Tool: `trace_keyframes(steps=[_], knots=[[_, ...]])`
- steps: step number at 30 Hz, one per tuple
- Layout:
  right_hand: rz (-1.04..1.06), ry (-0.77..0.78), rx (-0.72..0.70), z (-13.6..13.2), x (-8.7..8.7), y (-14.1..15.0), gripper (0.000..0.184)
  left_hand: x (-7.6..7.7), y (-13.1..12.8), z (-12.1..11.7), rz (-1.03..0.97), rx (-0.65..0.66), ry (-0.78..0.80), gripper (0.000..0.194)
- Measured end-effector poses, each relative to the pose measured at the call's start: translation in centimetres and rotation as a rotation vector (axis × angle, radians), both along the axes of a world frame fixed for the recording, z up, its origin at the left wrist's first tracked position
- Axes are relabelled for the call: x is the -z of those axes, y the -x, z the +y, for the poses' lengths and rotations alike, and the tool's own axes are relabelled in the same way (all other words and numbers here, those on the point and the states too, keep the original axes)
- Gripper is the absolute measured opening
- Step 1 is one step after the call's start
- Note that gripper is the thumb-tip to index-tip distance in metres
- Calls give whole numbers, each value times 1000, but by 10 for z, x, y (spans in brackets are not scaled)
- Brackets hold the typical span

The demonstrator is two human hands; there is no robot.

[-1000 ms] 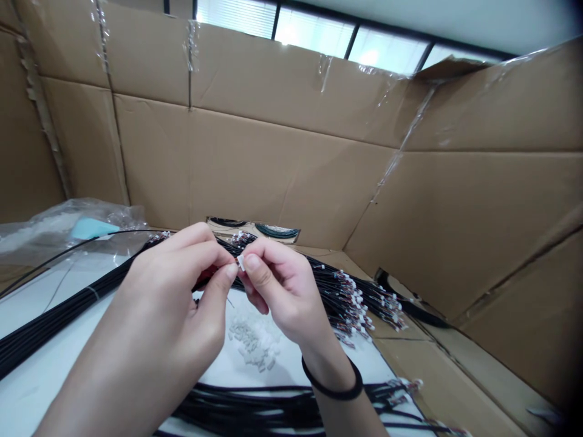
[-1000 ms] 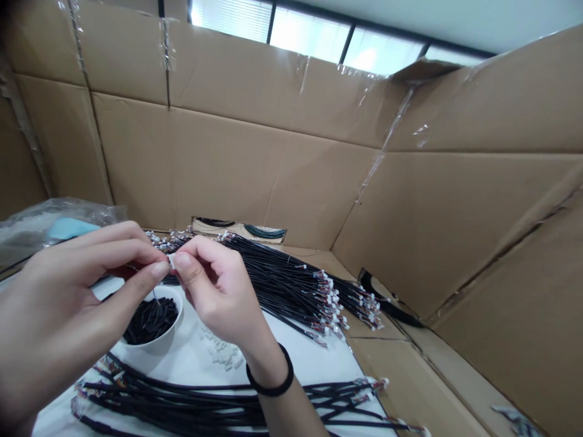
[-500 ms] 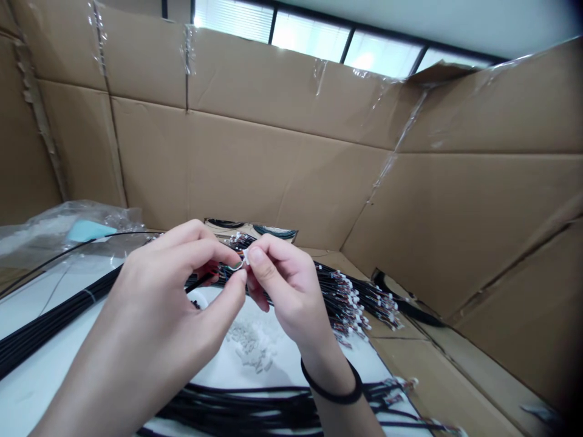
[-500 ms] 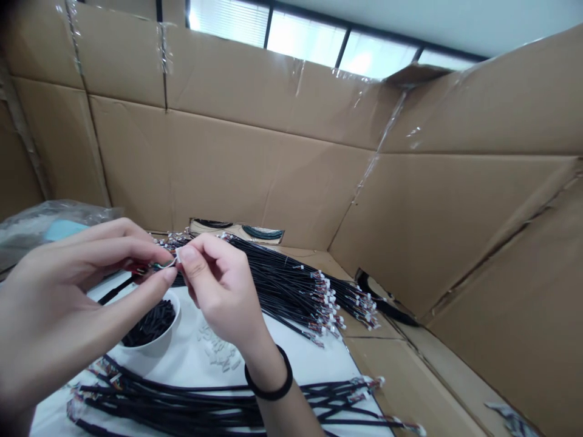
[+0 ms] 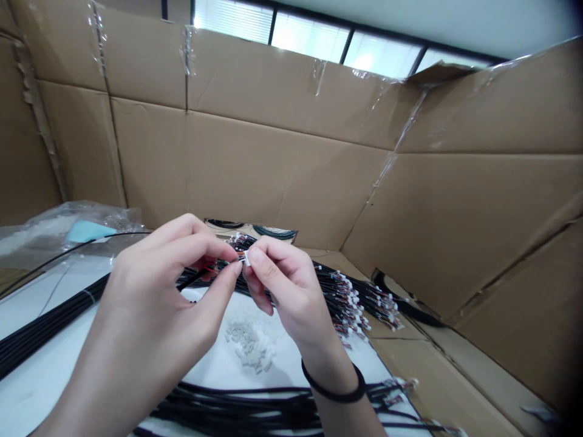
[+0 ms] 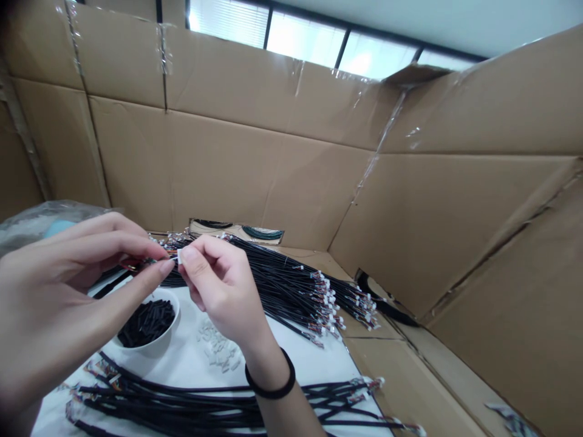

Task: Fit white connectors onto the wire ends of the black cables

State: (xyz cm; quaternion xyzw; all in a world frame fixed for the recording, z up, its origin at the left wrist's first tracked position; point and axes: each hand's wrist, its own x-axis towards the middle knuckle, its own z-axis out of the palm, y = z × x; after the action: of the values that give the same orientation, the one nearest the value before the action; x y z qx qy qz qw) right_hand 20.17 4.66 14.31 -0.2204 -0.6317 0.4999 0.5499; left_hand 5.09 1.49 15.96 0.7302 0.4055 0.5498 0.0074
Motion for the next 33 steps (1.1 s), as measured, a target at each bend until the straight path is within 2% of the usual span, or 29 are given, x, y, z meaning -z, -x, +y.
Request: trace_keyframes(steps=[5,10,14,22,27,33], knots=[[87,151,-147,1,-1,0,29,1,2,-1,-20,26,-77,16],[152,308,-266,0,-4,-2,29,1,5,2,0,129,-100,25],[189,351,-312,-1,-5,-5,26,-2,9,6,63,185,-113,28],[193,306,-271,-1,-5,-5,28,1,9,9,58,172,-34,25],[189,272,-234,-1,-5,-3,26,-1,8,9,100,104,-156,24],[114,116,-131,0,-3,-2,21,-2,10,10,107,99,-202,23]])
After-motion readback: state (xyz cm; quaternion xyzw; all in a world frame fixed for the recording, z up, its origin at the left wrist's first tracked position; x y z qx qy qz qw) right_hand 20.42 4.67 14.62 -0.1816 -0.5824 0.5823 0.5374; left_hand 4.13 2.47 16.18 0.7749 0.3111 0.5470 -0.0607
